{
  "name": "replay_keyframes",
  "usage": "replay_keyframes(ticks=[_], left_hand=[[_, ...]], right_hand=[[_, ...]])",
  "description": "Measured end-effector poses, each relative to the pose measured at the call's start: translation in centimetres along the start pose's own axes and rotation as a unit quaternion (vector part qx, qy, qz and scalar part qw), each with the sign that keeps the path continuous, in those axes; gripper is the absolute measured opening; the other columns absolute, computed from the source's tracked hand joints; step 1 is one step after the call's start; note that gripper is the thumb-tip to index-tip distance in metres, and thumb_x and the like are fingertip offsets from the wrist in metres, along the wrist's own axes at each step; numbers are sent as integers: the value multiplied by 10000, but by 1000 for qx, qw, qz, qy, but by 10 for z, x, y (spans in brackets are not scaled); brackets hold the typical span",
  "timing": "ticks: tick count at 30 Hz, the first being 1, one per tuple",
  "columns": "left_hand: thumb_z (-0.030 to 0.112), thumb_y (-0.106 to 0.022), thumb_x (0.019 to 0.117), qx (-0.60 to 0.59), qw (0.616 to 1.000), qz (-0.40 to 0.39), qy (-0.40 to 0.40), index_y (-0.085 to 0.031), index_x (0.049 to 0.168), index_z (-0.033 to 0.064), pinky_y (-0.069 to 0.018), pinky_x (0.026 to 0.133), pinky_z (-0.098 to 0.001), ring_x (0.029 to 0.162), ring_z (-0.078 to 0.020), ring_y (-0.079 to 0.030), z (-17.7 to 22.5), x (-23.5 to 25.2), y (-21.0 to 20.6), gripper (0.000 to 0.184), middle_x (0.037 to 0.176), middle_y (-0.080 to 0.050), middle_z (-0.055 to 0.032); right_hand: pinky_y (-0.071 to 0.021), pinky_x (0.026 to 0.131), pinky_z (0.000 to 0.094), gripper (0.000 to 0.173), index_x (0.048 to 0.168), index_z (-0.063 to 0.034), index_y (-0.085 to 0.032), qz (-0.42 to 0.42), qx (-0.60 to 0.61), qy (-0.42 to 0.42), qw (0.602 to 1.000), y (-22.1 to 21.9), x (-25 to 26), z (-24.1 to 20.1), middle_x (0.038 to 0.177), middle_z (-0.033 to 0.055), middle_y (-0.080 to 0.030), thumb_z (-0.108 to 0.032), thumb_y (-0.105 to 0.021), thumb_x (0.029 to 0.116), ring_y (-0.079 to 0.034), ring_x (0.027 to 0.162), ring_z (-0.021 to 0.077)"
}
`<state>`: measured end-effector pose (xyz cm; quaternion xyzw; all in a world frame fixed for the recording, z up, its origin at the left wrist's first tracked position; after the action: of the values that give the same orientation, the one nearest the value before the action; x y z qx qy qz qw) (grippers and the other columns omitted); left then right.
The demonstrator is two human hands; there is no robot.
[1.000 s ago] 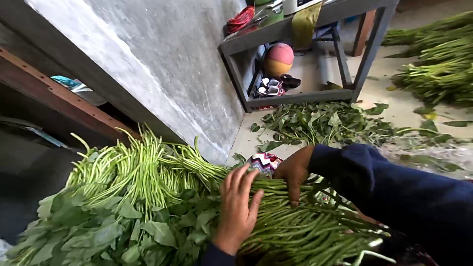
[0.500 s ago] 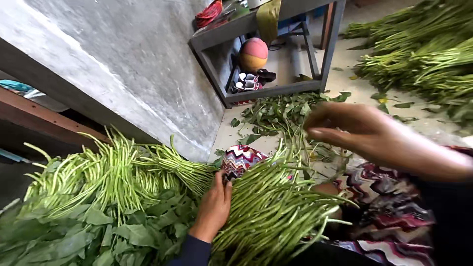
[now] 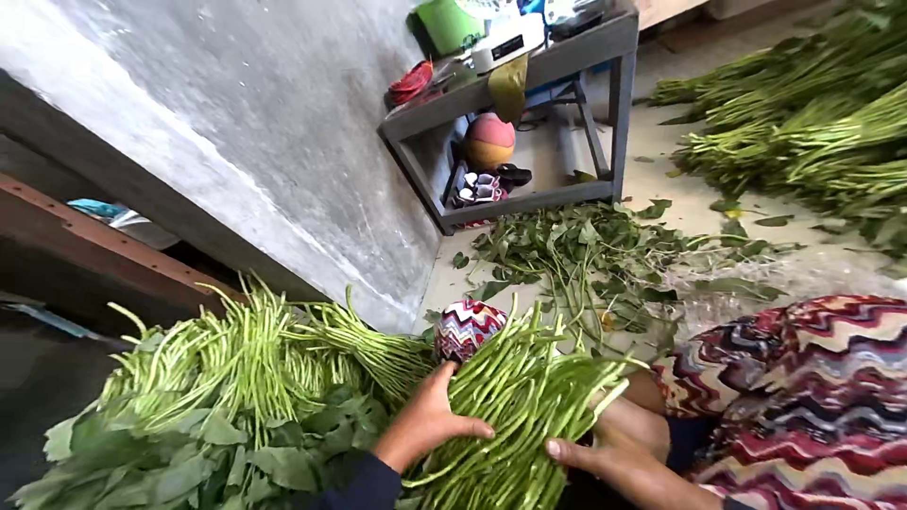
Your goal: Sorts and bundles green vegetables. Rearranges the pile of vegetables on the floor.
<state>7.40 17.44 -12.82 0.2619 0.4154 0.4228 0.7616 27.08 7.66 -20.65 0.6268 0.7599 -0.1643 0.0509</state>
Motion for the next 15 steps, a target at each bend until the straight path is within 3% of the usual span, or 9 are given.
replay_keyframes(ticks=[3, 5, 9, 12, 15], left_hand=[[191, -949, 637, -174, 983, -23, 45, -552, 1370, 18, -558, 1015, -347, 1146, -149, -666, -22, -8, -5, 851, 1244, -687, -91], [64, -884, 681, -265, 960, -47, 71, -581, 1300, 15, -606, 924, -350, 1032, -145, -709, -33, -12, -10, 691, 1136, -724, -68], [10, -840, 725, -339, 933, -71, 94, -597, 1247, 29, -615, 883, -361, 969, -156, -722, -41, -14, -9, 576, 1068, -739, -56], [12, -863, 699, -324, 944, -16, 69, -622, 1219, 28, -621, 879, -359, 973, -159, -726, -7, -18, 35, 573, 1064, -744, -57], [46, -894, 674, -314, 947, 71, -5, -648, 1181, 25, -627, 876, -338, 974, -148, -729, 59, -28, 93, 564, 1054, -748, -56]], right_hand=[[-625, 920, 386, 711, 1309, -13, -563, 70, 141, -1, 987, -24, 19, -19, 1102, 82, -745, -298, -902, 753, -736, 1007, 187], [-641, 892, 424, 679, 1324, 3, -536, 87, 209, -1, 974, -38, 35, -21, 1105, 131, -738, -197, -886, 777, -746, 982, 244], [-646, 866, 471, 597, 1335, 20, -516, 31, 280, 27, 959, -53, 61, -29, 1093, 190, -733, -108, -830, 843, -749, 959, 309], [-644, 869, 461, 583, 1326, 32, -499, -9, 297, 98, 950, -51, 72, -73, 1081, 190, -729, -126, -809, 858, -749, 955, 298], [-653, 813, 408, 486, 1226, 15, -562, -20, 256, 197, 946, -31, 73, -155, 978, 131, -752, -160, -806, 845, -758, 872, 226]])
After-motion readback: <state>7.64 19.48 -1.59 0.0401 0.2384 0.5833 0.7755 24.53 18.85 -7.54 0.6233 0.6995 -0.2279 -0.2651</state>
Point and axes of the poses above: each hand's wrist, its own x-axis towards the middle knuckle, its own y-axis out of the back of the hand, z = x × y, the point moved 10 cm from there along x, towards the middle knuckle
